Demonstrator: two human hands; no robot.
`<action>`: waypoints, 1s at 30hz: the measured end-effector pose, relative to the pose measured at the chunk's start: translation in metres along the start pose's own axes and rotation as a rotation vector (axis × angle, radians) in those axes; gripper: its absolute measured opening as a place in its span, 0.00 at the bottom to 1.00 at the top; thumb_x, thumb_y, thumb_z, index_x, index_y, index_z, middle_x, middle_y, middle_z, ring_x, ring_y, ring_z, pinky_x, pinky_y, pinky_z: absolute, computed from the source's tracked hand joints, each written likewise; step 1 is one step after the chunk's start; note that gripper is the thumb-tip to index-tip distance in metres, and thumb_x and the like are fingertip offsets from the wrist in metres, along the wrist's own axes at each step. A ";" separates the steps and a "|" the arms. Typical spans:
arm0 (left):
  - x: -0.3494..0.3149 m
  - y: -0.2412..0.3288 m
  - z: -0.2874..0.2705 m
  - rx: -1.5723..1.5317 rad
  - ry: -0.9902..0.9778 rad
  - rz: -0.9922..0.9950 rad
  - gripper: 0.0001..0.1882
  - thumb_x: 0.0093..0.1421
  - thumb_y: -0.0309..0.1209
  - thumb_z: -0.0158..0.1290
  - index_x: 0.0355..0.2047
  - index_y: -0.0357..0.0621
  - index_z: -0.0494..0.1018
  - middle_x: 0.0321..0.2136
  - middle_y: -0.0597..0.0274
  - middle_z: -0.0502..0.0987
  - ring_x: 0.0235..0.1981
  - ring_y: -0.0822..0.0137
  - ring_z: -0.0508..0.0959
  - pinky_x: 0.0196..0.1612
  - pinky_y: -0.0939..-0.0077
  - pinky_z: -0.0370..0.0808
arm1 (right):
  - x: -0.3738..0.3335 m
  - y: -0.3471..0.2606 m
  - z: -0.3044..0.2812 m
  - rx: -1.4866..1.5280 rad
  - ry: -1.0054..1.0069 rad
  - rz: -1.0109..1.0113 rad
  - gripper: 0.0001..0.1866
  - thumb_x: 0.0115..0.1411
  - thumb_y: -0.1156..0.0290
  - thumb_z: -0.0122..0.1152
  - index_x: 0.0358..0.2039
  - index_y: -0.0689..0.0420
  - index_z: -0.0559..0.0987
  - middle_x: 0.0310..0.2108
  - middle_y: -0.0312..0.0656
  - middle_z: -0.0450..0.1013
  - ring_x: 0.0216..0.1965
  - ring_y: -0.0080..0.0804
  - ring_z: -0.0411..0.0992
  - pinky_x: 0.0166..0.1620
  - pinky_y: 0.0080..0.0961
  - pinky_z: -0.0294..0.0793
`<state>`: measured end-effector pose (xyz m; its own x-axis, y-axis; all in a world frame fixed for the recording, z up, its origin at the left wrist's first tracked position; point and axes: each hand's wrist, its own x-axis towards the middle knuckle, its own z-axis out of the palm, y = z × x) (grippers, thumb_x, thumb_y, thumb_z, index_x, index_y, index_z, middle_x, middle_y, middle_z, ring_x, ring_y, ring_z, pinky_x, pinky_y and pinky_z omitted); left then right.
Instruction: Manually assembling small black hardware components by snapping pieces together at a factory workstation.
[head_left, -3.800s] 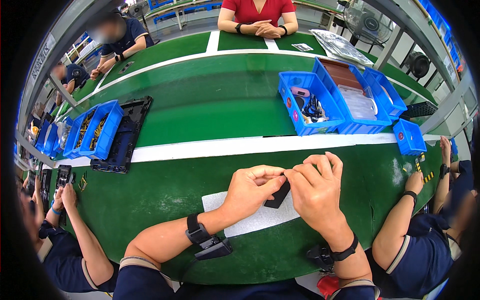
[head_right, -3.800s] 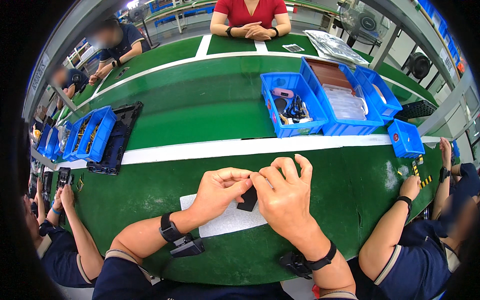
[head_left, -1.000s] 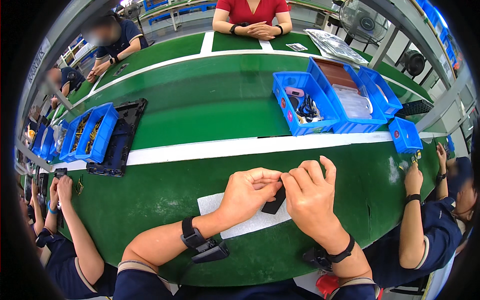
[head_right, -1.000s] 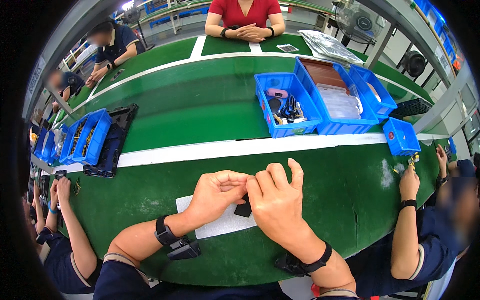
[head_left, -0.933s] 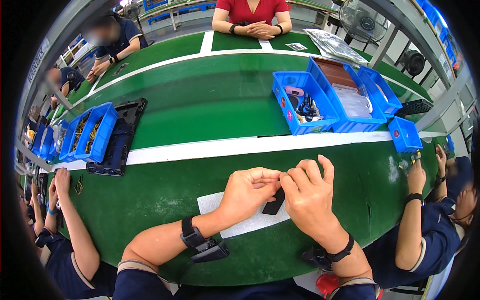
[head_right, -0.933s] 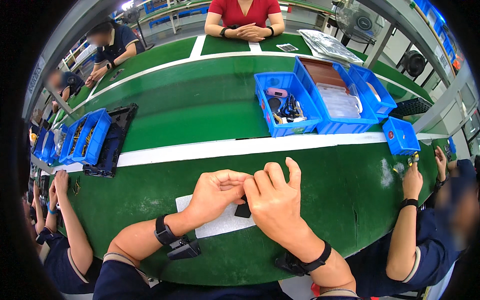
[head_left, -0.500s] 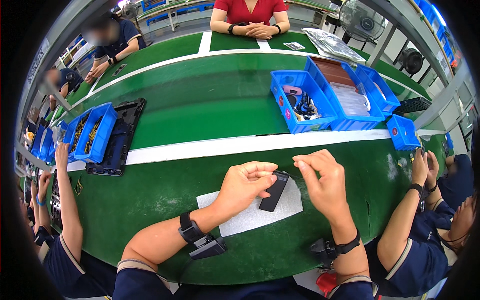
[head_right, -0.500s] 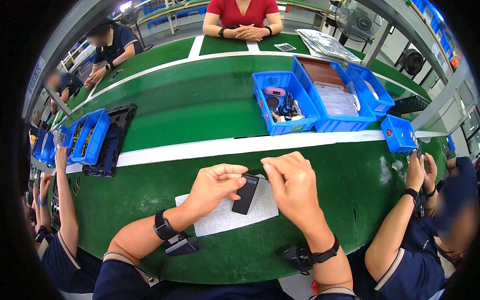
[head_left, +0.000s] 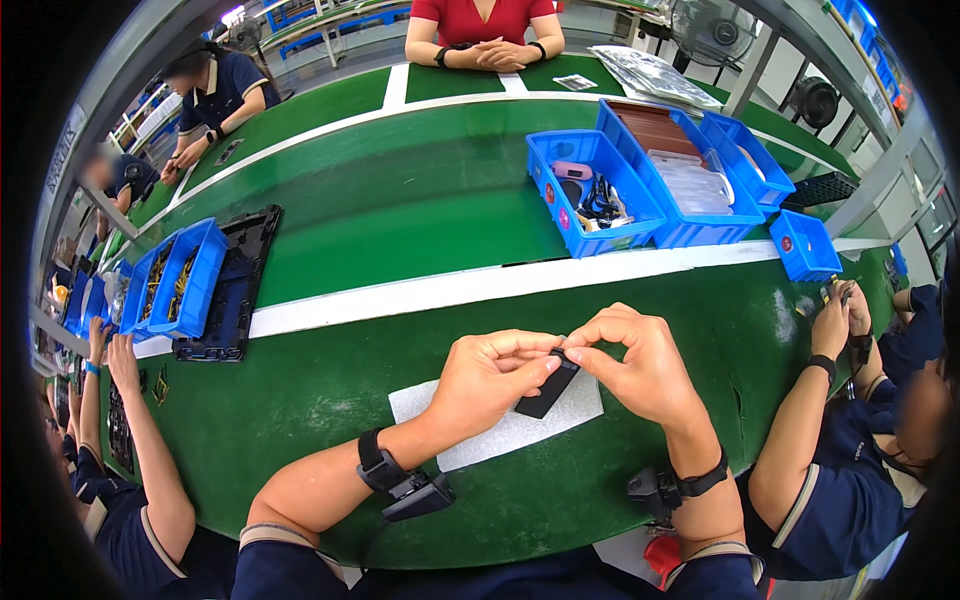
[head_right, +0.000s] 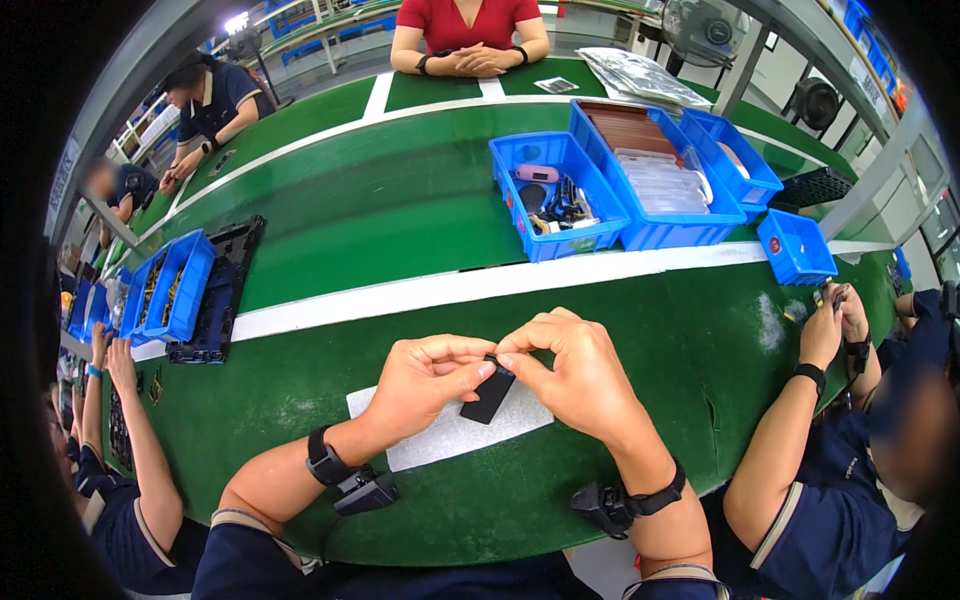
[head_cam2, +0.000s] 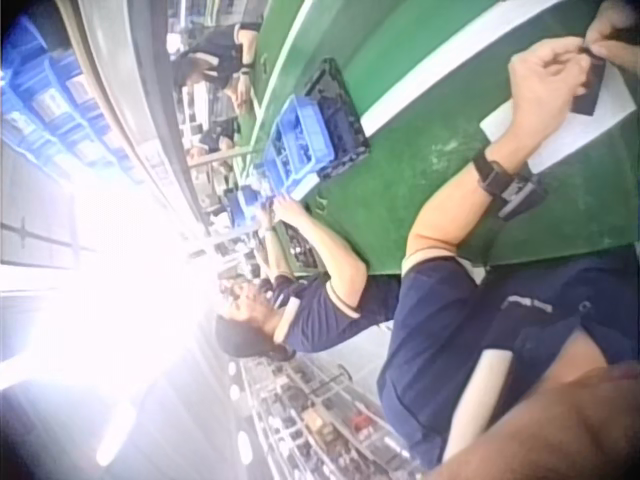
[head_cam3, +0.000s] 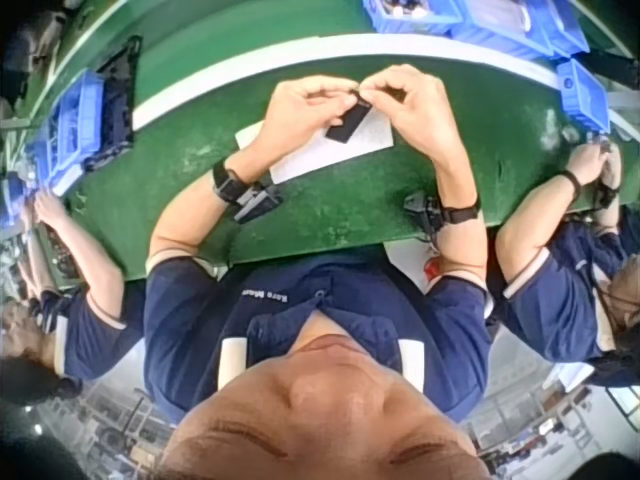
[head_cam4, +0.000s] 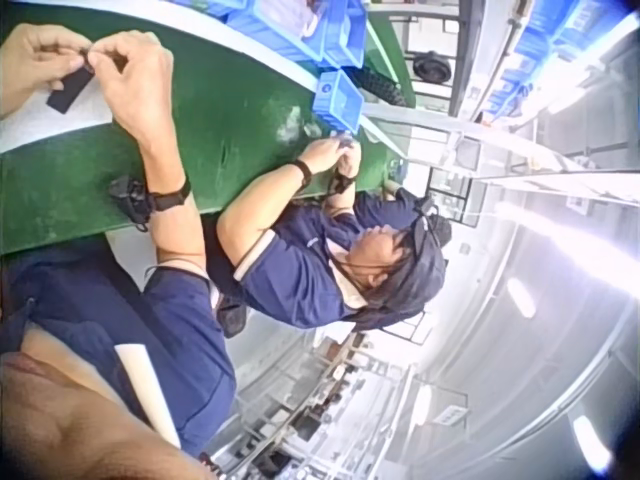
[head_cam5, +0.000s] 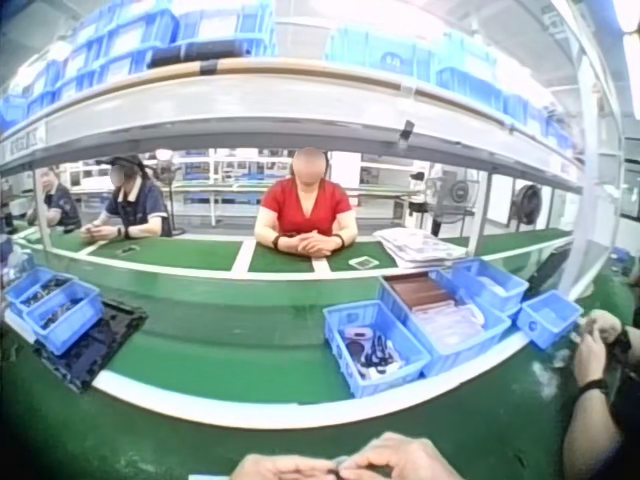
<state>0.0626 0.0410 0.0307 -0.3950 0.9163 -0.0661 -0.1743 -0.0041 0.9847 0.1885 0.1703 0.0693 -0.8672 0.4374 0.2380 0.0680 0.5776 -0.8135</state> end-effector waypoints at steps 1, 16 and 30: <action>0.000 0.000 0.000 0.000 0.001 0.000 0.13 0.54 0.29 0.55 0.39 0.38 0.74 0.29 0.62 0.78 0.28 0.79 0.75 0.27 0.86 0.73 | 0.000 -0.001 0.001 -0.008 0.017 -0.028 0.04 0.46 0.75 0.61 0.24 0.60 0.79 0.20 0.40 0.73 0.25 0.30 0.66 0.29 0.25 0.65; 0.002 -0.004 0.000 -0.020 0.041 0.009 0.13 0.54 0.28 0.55 0.39 0.35 0.74 0.30 0.60 0.77 0.29 0.78 0.75 0.27 0.86 0.75 | 0.002 0.003 0.012 -0.219 0.157 -0.232 0.01 0.43 0.76 0.62 0.20 0.57 0.79 0.16 0.36 0.70 0.24 0.31 0.66 0.30 0.26 0.61; -0.001 0.001 0.003 0.019 0.067 -0.026 0.11 0.54 0.28 0.55 0.38 0.36 0.74 0.30 0.62 0.78 0.30 0.78 0.76 0.28 0.85 0.74 | -0.003 -0.006 0.023 -0.652 0.265 -0.463 0.04 0.39 0.77 0.59 0.20 0.57 0.75 0.20 0.34 0.67 0.30 0.31 0.66 0.43 0.39 0.62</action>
<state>0.0654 0.0413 0.0318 -0.4501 0.8871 -0.1022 -0.1687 0.0279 0.9853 0.1795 0.1496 0.0614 -0.7385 0.1591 0.6552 0.0764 0.9852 -0.1531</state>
